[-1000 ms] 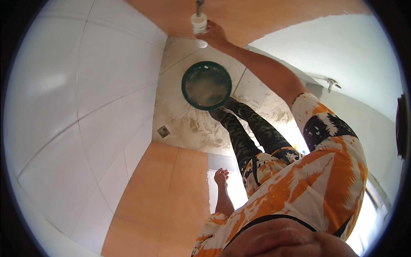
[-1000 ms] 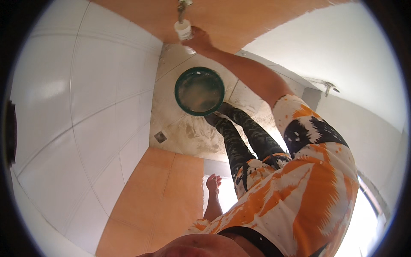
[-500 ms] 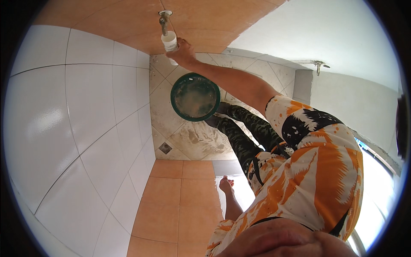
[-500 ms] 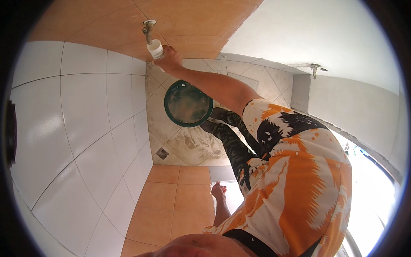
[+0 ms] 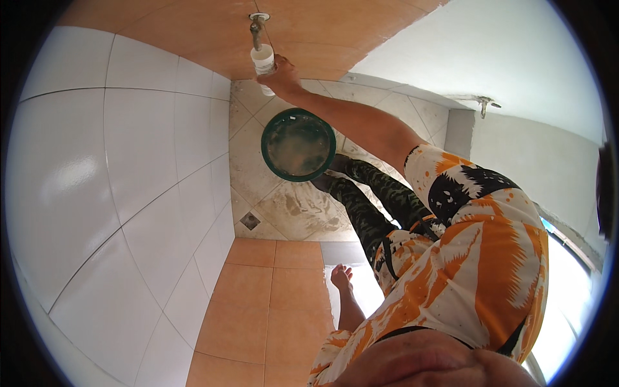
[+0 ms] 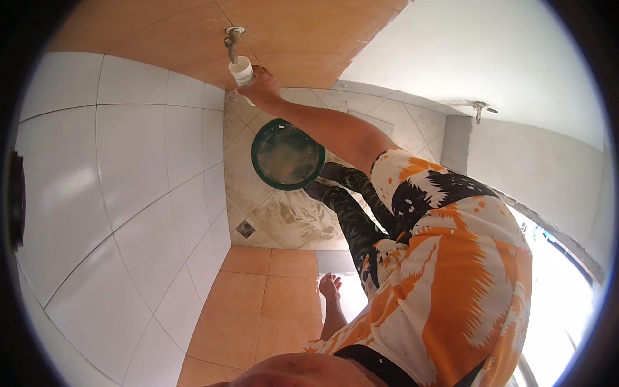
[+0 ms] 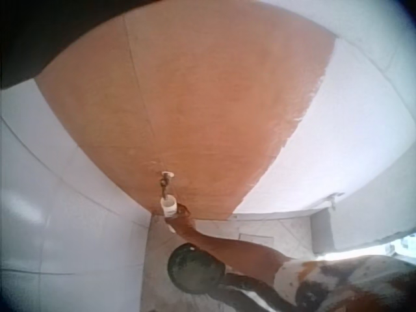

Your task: The person applies plaster to a wall using a trowel and hawk, smoothing the surface. They then mix additional plaster powder with water in a bucket and continue applying the mixture to the wall.

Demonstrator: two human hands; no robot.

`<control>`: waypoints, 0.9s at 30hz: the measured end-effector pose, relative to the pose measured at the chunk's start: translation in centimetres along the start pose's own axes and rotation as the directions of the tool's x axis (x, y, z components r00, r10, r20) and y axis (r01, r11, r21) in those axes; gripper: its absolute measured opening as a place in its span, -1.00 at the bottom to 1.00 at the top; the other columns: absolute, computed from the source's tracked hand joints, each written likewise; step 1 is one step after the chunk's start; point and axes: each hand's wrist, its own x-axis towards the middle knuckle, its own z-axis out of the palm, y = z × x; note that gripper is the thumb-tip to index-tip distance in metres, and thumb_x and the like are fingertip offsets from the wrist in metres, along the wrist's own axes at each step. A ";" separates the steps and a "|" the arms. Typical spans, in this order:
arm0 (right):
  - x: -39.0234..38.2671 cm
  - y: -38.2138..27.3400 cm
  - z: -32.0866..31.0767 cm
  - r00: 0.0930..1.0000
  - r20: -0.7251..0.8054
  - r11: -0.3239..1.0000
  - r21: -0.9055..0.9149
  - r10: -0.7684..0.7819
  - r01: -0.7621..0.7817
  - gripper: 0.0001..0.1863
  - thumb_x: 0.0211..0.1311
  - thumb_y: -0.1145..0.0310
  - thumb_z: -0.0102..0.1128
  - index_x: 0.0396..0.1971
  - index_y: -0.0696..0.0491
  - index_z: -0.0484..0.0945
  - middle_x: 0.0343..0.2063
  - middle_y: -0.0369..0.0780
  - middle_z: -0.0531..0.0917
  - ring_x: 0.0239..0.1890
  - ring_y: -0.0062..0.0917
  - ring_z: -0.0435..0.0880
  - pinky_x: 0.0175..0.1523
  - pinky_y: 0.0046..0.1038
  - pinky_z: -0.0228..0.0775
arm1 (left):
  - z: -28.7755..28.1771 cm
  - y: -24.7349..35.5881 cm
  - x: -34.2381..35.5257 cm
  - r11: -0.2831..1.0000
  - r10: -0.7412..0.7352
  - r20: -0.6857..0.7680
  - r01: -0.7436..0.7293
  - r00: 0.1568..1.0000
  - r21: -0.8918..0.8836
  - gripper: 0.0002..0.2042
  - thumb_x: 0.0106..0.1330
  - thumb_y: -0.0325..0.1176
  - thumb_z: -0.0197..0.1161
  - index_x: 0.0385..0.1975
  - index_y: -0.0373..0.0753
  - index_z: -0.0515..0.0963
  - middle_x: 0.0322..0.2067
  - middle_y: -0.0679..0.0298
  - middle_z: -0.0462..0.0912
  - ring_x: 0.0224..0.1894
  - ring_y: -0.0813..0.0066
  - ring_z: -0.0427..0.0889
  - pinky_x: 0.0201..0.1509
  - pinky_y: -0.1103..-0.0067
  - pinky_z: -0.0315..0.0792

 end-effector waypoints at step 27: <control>1.1 1.9 -0.2 0.999 0.028 0.999 -0.037 -0.038 0.039 -0.34 -0.14 0.17 0.60 0.01 0.10 0.57 -0.07 -0.07 0.67 0.01 -0.20 0.69 0.13 -0.24 0.54 | 0.4 0.0 -0.5 0.999 0.024 0.017 -0.024 1.000 -0.027 -0.80 0.42 -0.38 0.14 -0.02 -0.20 0.57 -0.22 0.21 0.67 -0.32 0.33 0.73 -0.36 0.50 0.57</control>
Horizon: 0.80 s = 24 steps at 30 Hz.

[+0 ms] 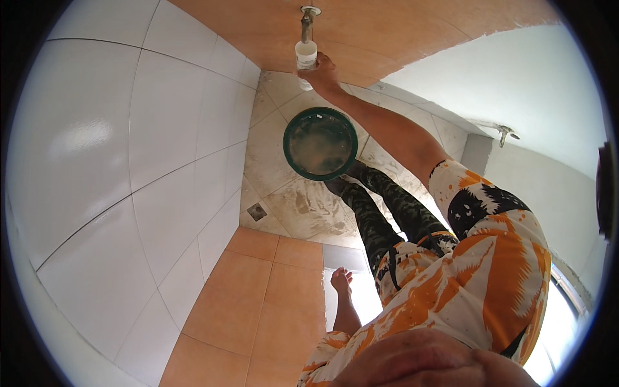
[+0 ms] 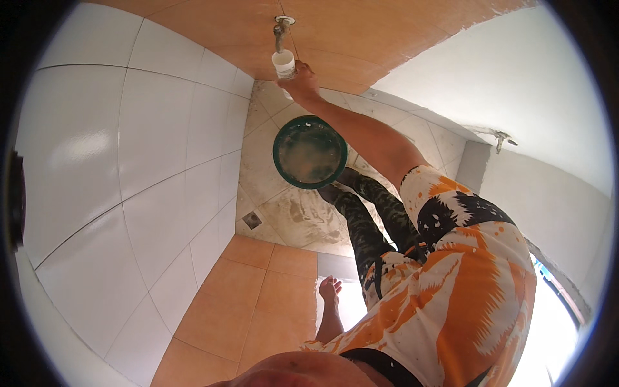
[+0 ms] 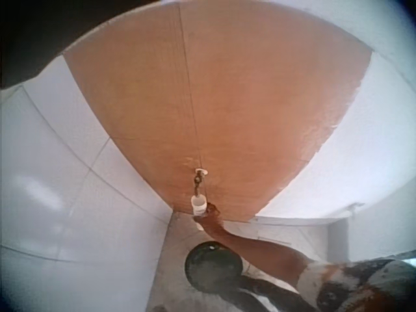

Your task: The person applies plaster to a wall using a trowel and hawk, smoothing the surface. They then mix additional plaster powder with water in a bucket and continue applying the mixture to the wall.

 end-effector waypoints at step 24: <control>-0.8 -0.8 -1.5 0.996 -0.024 0.996 -0.038 -0.082 0.081 -0.30 -0.16 0.19 0.63 0.05 0.10 0.60 -0.05 -0.07 0.71 0.01 -0.24 0.72 0.14 -0.27 0.56 | 6.1 10.9 -1.6 0.969 0.203 0.148 -0.177 0.968 -0.172 -0.77 0.47 -0.25 0.23 -0.01 -0.22 0.56 -0.19 0.22 0.70 -0.29 0.40 0.73 -0.27 0.49 0.59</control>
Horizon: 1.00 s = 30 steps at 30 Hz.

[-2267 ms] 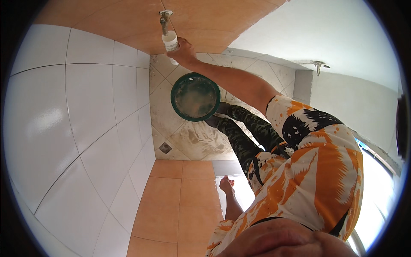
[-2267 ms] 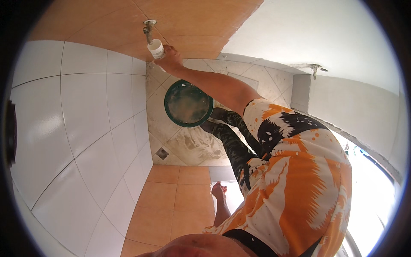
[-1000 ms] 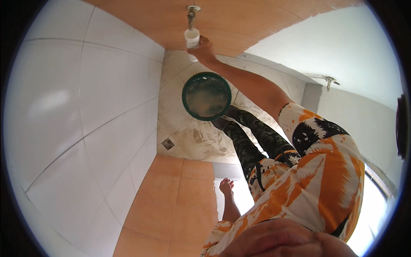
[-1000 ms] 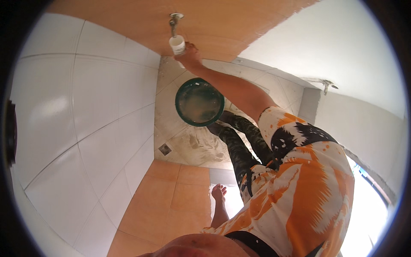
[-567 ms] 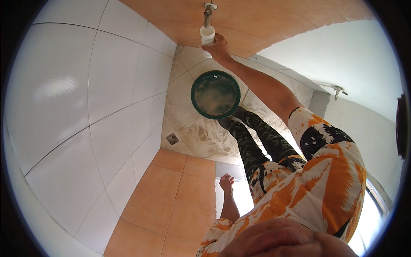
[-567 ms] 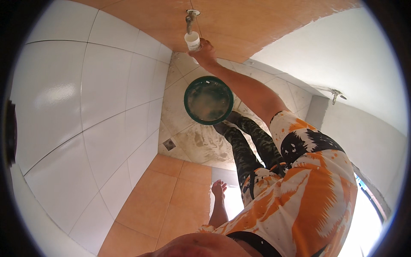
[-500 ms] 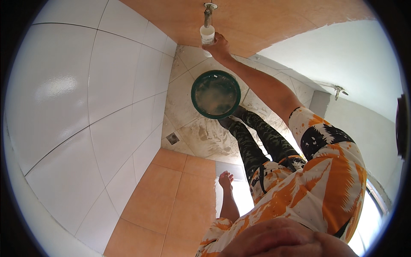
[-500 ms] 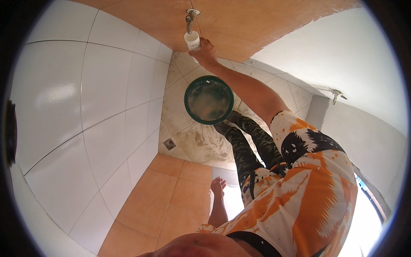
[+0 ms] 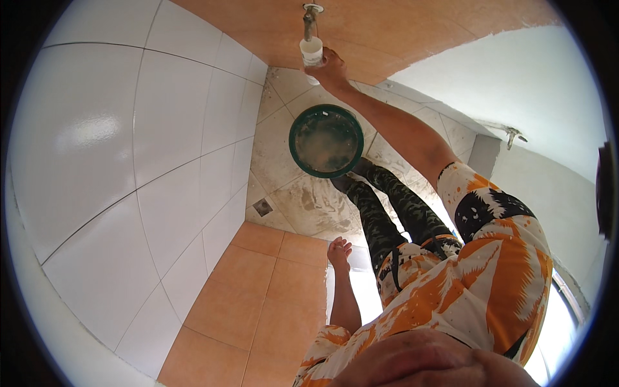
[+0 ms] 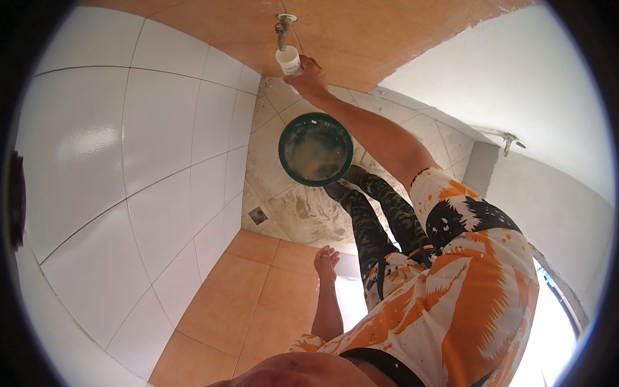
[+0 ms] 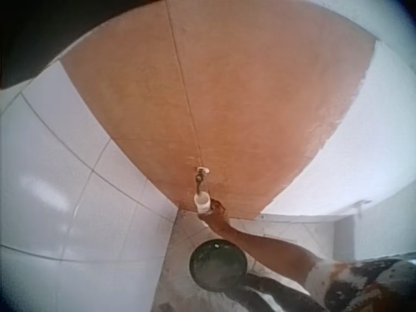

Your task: The person applies plaster to a wall using a trowel and hawk, smoothing the surface. They then mix additional plaster powder with water in a bucket and continue applying the mixture to the wall.

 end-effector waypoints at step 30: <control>-0.2 0.7 -0.1 0.998 0.068 1.000 -0.023 0.005 -0.003 -0.26 -0.12 0.12 0.61 0.12 0.07 0.55 -0.01 -0.08 0.66 0.06 -0.22 0.68 0.15 -0.22 0.52 | -3.2 -3.3 0.3 0.996 -0.064 -0.062 0.068 0.996 0.065 -0.81 0.48 -0.30 0.19 -0.03 -0.22 0.55 -0.23 0.24 0.68 -0.32 0.37 0.73 -0.33 0.53 0.57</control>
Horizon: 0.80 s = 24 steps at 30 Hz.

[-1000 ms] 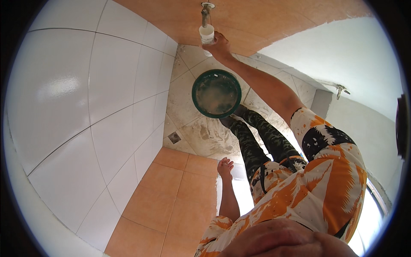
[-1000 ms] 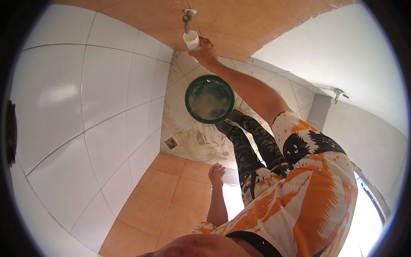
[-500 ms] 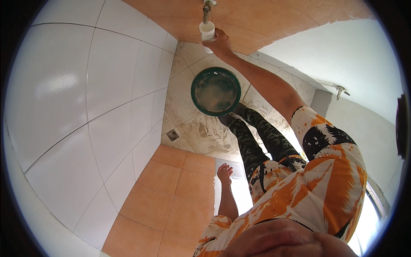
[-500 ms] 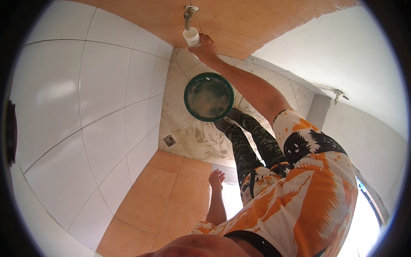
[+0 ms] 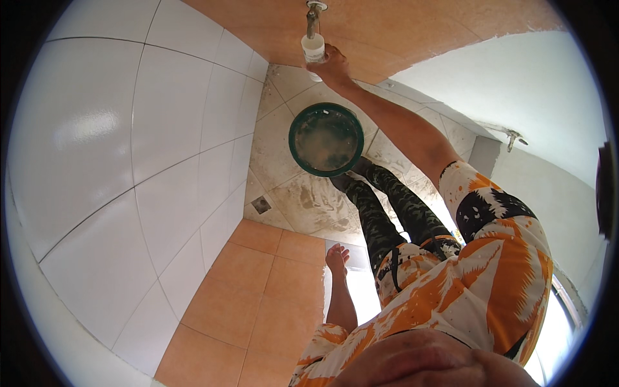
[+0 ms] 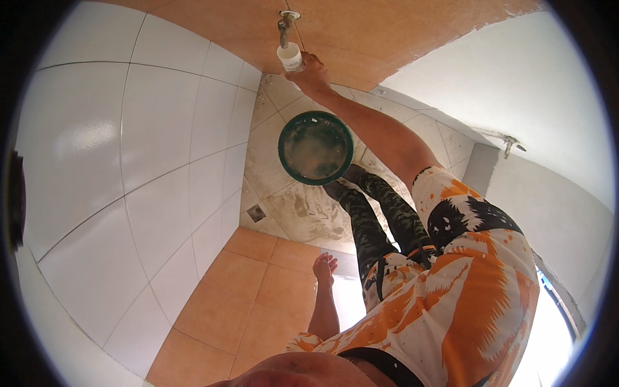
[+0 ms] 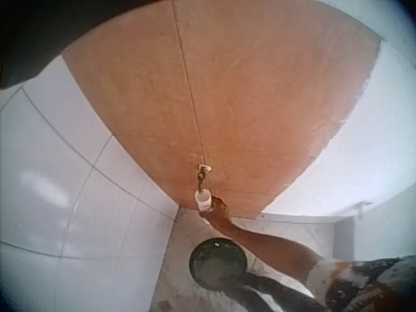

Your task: The person applies plaster to a wall using a trowel and hawk, smoothing the surface. They then mix additional plaster powder with water in a bucket and continue applying the mixture to the wall.

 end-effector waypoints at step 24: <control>-0.5 0.1 -1.2 0.997 -0.008 0.992 -0.093 0.080 -0.080 -0.35 -0.10 0.20 0.47 0.11 -0.06 0.56 0.00 -0.10 0.65 0.04 -0.15 0.67 0.13 -0.16 0.54 | 34.0 57.7 -19.0 -0.518 0.757 0.641 -0.484 0.124 0.705 -0.60 0.44 0.07 0.12 -0.25 -0.14 0.71 -0.28 0.12 0.76 -0.22 0.09 0.76 -0.22 0.23 0.61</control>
